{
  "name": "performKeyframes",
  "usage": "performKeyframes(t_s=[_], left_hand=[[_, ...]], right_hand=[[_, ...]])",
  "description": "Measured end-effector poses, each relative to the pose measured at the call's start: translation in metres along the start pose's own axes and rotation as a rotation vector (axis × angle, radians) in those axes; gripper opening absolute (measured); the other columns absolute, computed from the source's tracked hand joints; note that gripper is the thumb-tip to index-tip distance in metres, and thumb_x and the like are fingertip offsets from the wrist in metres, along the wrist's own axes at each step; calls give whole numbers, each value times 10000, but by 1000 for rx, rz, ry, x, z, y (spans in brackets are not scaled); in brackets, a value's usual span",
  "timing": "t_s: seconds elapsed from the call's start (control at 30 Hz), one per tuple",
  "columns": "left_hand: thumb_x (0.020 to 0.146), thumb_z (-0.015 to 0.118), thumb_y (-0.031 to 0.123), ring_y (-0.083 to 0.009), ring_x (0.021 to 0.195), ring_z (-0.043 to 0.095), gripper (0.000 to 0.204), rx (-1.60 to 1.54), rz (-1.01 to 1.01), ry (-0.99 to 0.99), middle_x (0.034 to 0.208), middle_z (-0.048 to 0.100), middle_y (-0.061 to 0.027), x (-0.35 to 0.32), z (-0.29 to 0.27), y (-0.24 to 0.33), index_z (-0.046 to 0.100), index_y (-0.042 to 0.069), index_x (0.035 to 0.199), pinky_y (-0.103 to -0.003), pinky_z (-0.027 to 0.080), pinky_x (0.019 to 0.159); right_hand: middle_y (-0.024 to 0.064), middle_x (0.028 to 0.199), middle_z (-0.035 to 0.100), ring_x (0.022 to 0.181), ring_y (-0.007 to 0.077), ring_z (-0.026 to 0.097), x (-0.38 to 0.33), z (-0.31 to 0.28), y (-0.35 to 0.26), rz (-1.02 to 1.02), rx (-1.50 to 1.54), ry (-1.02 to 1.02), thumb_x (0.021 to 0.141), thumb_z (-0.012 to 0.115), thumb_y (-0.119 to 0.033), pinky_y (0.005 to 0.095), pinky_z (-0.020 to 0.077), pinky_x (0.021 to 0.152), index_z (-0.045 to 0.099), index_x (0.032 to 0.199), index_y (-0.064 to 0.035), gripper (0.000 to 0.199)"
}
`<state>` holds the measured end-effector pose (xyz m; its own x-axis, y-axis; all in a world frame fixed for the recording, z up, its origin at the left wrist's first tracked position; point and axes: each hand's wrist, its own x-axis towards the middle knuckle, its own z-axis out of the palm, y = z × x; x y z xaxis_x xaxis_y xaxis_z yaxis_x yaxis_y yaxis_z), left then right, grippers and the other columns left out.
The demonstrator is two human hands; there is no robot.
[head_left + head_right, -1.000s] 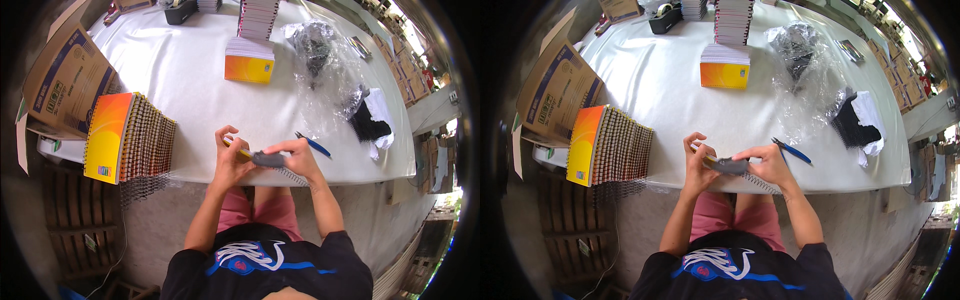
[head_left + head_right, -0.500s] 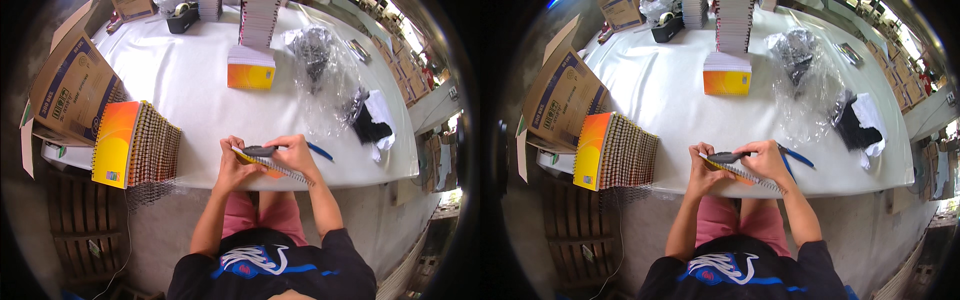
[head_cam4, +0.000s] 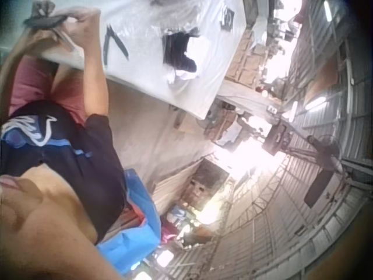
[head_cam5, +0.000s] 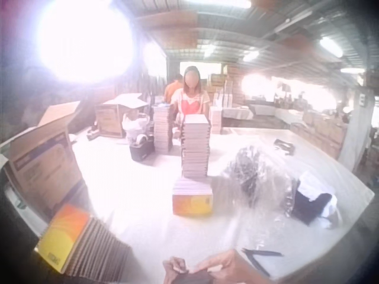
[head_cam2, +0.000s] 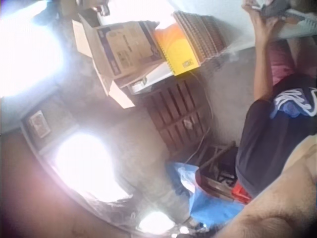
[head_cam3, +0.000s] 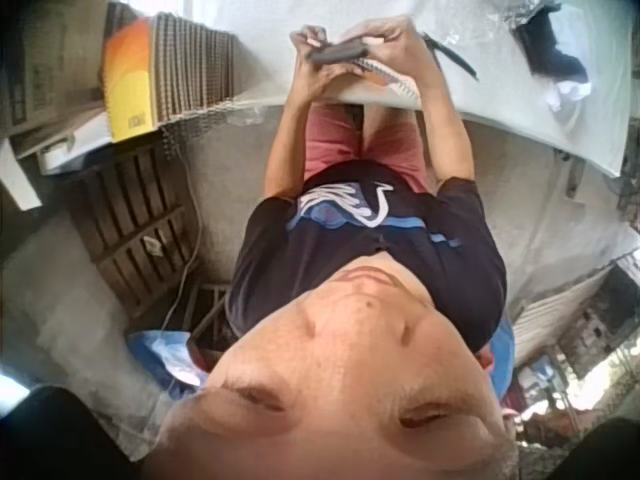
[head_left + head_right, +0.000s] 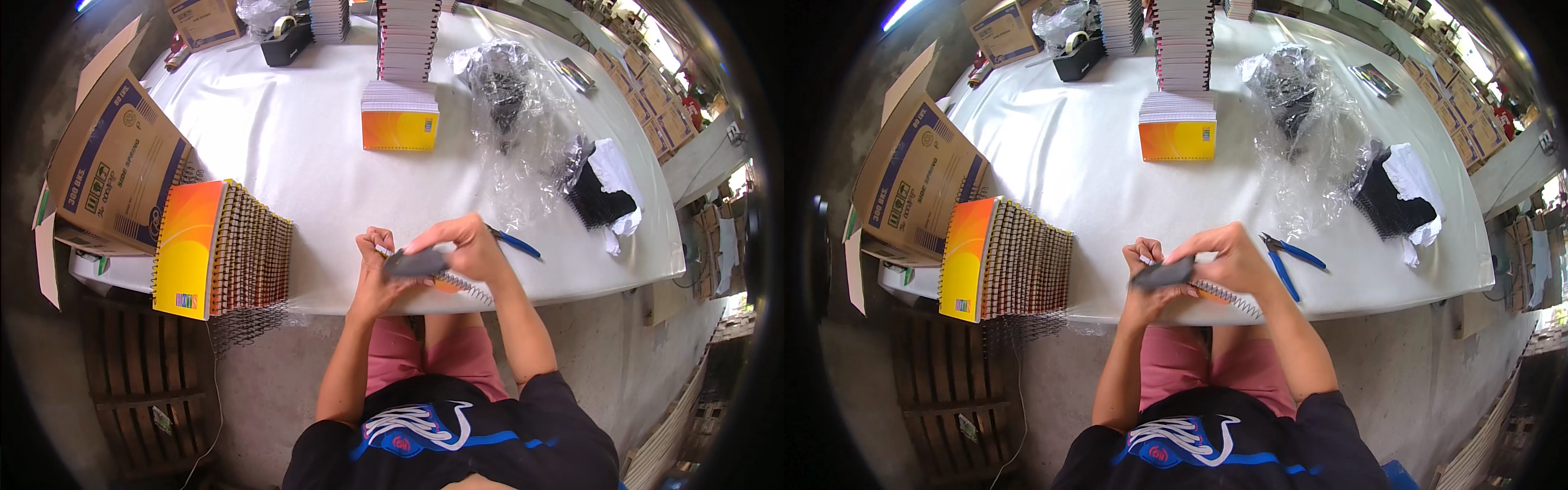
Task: The person binds notebooks by threading metal coils through pre-punched holes, cutting the excess coil with pliers, and crimping the ends by hand.
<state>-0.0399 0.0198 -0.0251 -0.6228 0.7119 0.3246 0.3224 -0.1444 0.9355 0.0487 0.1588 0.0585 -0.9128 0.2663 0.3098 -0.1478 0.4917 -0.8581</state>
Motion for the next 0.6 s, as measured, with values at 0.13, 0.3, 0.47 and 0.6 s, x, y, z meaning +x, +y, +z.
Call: performKeyframes(t_s=[0.13, 0.3, 0.47, 0.6], left_hand=[[549, 900, 216, -143, 893, 342, 805, -218, -34, 33, 966, 265, -41, -2, 3, 2, 222, 99, 967, -246, 358, 845], [811, 720, 181, -113, 828, 364, 439, -292, -16, 50, 914, 347, -28, -4, -3, -1, 315, 85, 951, -238, 337, 828], [836, 670, 56, -60, 707, 472, 122, -488, -278, 162, 792, 522, 2, -3, -11, 18, 554, 28, 864, -204, 403, 680], [759, 744, 26, -53, 727, 532, 125, -404, -348, 129, 748, 624, -15, -1, 0, 24, 668, 19, 859, -199, 418, 636]], right_hand=[[122, 799, 694, 689, 225, 666, -3, 5, 15, 82, -161, -7, 662, 630, 2, 273, 510, 641, 721, 862, -50, 226], [172, 1112, 632, 1001, 291, 610, -21, -27, 33, 108, -497, 241, 744, 605, -60, 314, 466, 880, 626, 1143, -57, 400], [144, 1422, 359, 1295, 322, 349, -100, -40, 14, 583, -946, 130, 828, 633, -333, 589, 267, 1013, 369, 1399, -134, 660], [130, 1376, 355, 1253, 343, 331, -146, -30, 30, 497, -1076, 230, 892, 541, -344, 645, 234, 988, 320, 1430, -162, 609]])
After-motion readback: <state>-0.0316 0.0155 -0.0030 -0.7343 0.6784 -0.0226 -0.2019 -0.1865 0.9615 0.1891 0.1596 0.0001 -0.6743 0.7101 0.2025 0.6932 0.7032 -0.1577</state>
